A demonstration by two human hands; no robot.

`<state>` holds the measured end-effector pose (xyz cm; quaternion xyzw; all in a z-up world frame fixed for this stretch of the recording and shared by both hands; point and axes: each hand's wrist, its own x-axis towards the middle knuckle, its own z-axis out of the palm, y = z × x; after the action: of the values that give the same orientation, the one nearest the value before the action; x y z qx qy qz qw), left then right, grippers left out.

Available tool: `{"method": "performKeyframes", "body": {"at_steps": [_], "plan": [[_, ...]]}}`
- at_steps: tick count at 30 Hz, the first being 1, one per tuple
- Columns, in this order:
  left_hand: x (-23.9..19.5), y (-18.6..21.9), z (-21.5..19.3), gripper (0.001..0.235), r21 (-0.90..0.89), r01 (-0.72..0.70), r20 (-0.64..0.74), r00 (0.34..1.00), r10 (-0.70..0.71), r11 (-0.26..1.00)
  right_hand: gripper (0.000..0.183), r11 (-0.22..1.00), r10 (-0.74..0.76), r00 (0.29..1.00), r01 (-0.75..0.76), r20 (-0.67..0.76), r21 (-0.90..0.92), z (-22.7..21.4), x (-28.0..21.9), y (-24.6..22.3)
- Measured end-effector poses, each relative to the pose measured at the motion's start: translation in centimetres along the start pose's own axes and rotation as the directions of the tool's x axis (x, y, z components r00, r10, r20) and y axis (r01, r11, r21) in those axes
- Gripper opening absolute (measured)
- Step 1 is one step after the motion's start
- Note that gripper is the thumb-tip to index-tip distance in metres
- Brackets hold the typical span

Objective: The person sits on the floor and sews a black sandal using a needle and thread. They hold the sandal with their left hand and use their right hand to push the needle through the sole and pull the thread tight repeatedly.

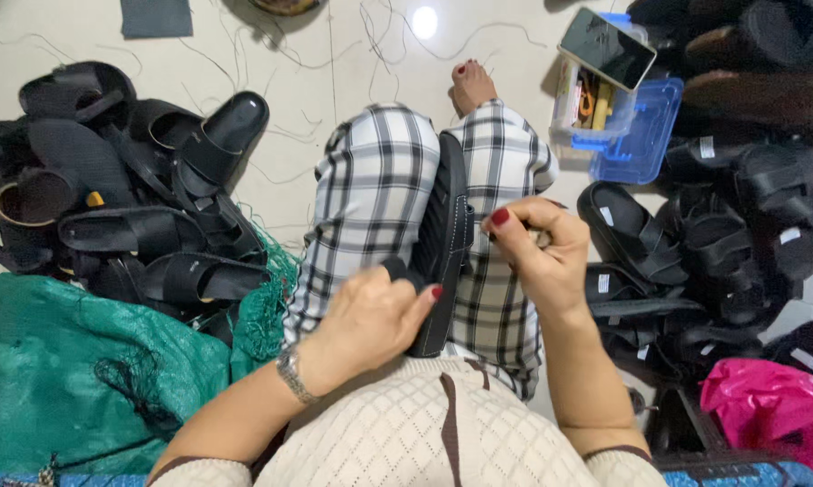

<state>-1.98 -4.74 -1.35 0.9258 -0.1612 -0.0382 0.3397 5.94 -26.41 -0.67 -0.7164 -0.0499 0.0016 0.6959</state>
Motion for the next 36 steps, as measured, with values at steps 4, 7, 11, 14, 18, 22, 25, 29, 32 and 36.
{"method": "performKeyframes", "body": {"at_steps": [4, 7, 11, 14, 18, 22, 25, 29, 32, 36], "plan": [[-1.0, -0.4, -2.0, 0.054, -0.151, 0.167, 0.229, 0.965, -0.129, 0.974, 0.024, 0.995, 0.081, 0.995, -0.077, -0.061, 0.061, -0.4, -0.3, 1.7], [-1.9, -4.1, -5.2, 0.042, -0.399, 0.289, 0.363, 0.921, -0.139, 0.870, 0.010, 0.974, 0.215, 0.977, -0.215, -0.002, 0.069, -3.9, 0.4, 0.4], [-2.9, -14.5, -7.9, 0.044, 0.233, 0.508, 0.248, 0.793, -0.556, 0.829, 0.056, 0.594, 0.132, 0.968, 0.094, 0.212, -0.799, -9.6, -0.2, -1.2], [2.2, -11.0, -9.7, 0.045, 0.526, 0.332, -0.137, 0.942, -0.308, 0.783, 0.058, 0.561, 0.092, 0.835, 0.406, 0.542, -0.721, -8.1, -1.4, -2.0], [6.4, -3.6, -7.3, 0.116, 0.141, -0.072, 0.152, 0.987, 0.050, 0.987, 0.052, 0.412, 0.192, 0.722, 0.555, 0.665, -0.722, -5.5, -1.2, -2.4], [7.2, -3.7, -4.1, 0.120, 0.189, -0.245, 0.181, 0.961, 0.211, 0.951, 0.055, 0.405, 0.217, 0.713, 0.555, 0.666, -0.726, -5.4, -1.0, -2.5], [7.4, -3.8, -3.8, 0.115, 0.201, -0.285, 0.141, 0.955, 0.260, 0.937, 0.058, 0.398, 0.194, 0.721, 0.562, 0.666, -0.725, -5.3, -1.0, -2.5], [7.2, -3.9, -3.7, 0.112, 0.201, -0.282, 0.127, 0.957, 0.261, 0.938, 0.059, 0.397, 0.227, 0.716, 0.551, 0.660, -0.734, -5.0, -0.7, -3.1], [7.4, -3.7, -3.5, 0.114, 0.201, -0.304, 0.122, 0.951, 0.285, 0.931, 0.063, 0.338, 0.276, 0.723, 0.545, 0.634, -0.768, -4.6, -0.8, -4.5], [7.7, -3.5, -3.3, 0.113, 0.211, -0.338, 0.124, 0.940, 0.317, 0.917, 0.078, 0.159, 0.369, 0.723, 0.570, 0.583, -0.807, -3.5, -1.2, -6.0]]}}
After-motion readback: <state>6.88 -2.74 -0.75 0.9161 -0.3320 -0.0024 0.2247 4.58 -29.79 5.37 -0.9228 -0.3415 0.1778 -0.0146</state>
